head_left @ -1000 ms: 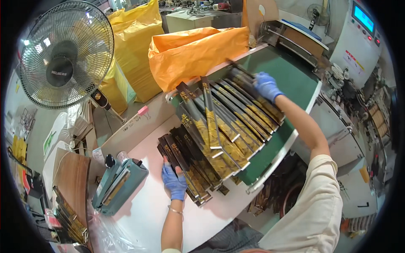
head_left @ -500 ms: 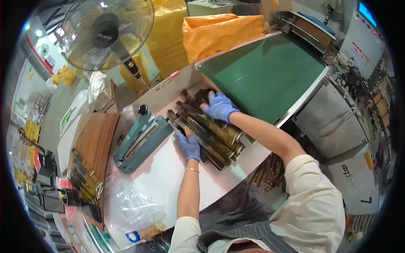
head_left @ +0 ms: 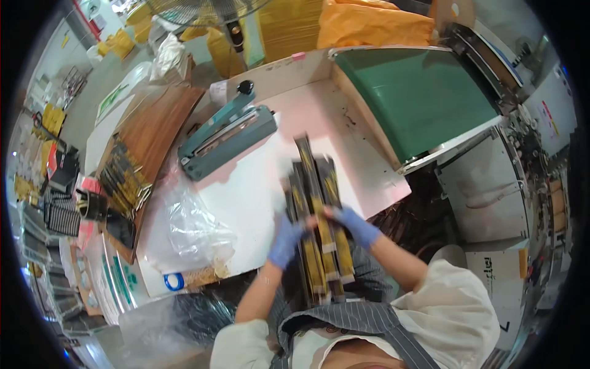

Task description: Packaging and sealing bundles of sticks into plastic bags using a manual sealer at a factory workstation.

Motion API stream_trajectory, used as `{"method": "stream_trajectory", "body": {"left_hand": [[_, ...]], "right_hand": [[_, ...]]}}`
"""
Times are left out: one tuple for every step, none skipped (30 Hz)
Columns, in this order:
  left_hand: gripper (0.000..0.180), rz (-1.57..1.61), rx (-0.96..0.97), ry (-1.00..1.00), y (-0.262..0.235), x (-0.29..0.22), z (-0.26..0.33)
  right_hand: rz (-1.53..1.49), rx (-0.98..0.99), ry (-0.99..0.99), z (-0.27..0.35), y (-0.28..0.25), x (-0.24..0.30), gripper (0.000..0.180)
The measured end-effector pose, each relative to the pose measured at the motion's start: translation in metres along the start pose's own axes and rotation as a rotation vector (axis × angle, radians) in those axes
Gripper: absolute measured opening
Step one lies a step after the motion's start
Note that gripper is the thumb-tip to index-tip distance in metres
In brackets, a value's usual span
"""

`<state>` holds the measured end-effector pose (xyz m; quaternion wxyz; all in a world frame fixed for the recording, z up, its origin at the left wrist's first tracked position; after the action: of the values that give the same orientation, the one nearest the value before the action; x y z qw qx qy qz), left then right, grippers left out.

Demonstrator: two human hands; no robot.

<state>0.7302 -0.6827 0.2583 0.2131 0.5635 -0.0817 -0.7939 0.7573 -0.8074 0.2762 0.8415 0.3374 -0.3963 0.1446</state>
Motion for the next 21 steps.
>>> {"method": "stream_trajectory", "body": {"left_hand": [[0.06, 0.002, 0.052, -0.024, 0.011, 0.009, 0.038], [0.063, 0.118, -0.019, -0.051, -0.002, 0.037, 0.072], [0.066, 0.234, -0.084, -0.076, -0.011, 0.059, 0.092], [0.066, 0.239, -0.103, -0.079, -0.011, 0.062, 0.099], [0.068, 0.191, -0.081, -0.05, -0.009, 0.06, 0.1], [0.07, 0.141, -0.056, -0.022, -0.006, 0.054, 0.098], [0.079, 0.015, -0.031, 0.16, -0.003, 0.015, 0.09], [0.079, 0.052, -0.013, 0.3, -0.002, -0.017, 0.083], [0.082, 0.093, 0.009, 0.41, 0.006, -0.057, 0.083], [0.084, -0.025, 0.026, 0.476, 0.004, -0.084, 0.08], [0.113, -0.212, 0.048, 0.423, 0.003, -0.104, 0.077], [0.118, -0.233, 0.124, 0.382, 0.005, -0.118, 0.068], [0.123, -0.252, 0.206, 0.336, 0.008, -0.125, 0.061], [0.123, -0.255, 0.179, 0.352, -0.007, -0.125, 0.058], [0.126, -0.494, 0.177, 0.567, -0.018, -0.13, 0.057], [0.129, -0.732, 0.18, 0.773, -0.017, -0.133, 0.058], [0.129, -0.369, 0.251, 0.678, -0.005, -0.137, 0.054], [0.129, -0.393, 0.268, 0.642, -0.006, -0.13, 0.048], [0.129, -0.417, 0.286, 0.606, -0.008, -0.123, 0.043], [0.131, -0.262, 0.326, 0.504, 0.0, -0.128, 0.045], [0.131, -0.259, 0.316, 0.509, 0.01, -0.142, 0.051]], "right_hand": [[-0.013, -0.031, 0.112, 0.022, -0.022, -0.049, 0.053], [0.112, -0.032, 0.057, 0.04, -0.016, -0.069, 0.055], [0.234, -0.034, -0.005, 0.049, -0.011, -0.078, 0.059], [0.117, -0.067, -0.034, 0.057, 0.006, -0.066, 0.059], [0.0, -0.103, -0.063, 0.058, 0.025, -0.053, 0.06], [0.07, -0.181, -0.148, 0.052, 0.024, -0.052, 0.067], [0.125, -0.141, -0.314, 0.045, 0.033, -0.022, 0.073], [0.179, -0.102, -0.473, 0.041, 0.044, 0.014, 0.079], [0.219, -0.075, -0.612, 0.042, 0.056, 0.049, 0.086], [0.293, -0.045, -0.699, 0.041, 0.063, 0.071, 0.092], [0.296, 0.013, -0.664, 0.039, 0.076, 0.089, 0.1], [0.4, 0.058, -0.764, 0.037, 0.087, 0.111, 0.105], [0.503, 0.097, -0.864, 0.036, 0.095, 0.125, 0.109], [0.503, 0.129, -0.867, 0.031, 0.099, 0.128, 0.109], [0.671, 0.139, -0.907, 0.026, 0.103, 0.128, 0.113], [0.842, 0.134, -0.943, 0.017, 0.103, 0.125, 0.117], [0.848, 0.14, -0.946, 0.011, 0.099, 0.12, 0.117], [0.666, 0.184, -0.893, 0.003, 0.095, 0.111, 0.12], [0.487, 0.226, -0.833, -0.006, 0.09, 0.106, 0.124], [0.503, 0.257, -0.847, -0.006, 0.096, 0.11, 0.127], [0.506, 0.268, -0.843, -0.005, 0.104, 0.118, 0.127]]}}
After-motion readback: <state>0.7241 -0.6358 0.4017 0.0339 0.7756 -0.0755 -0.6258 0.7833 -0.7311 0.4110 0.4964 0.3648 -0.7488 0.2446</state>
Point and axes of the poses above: each hand's wrist, its own z-axis away from the middle knuckle, its own y-axis out of the palm, x = y × z, the point moved 9 cm from there along -z, towards the middle knuckle, and after that the axes turned 6 degrees about z, right-handed, at the moved point
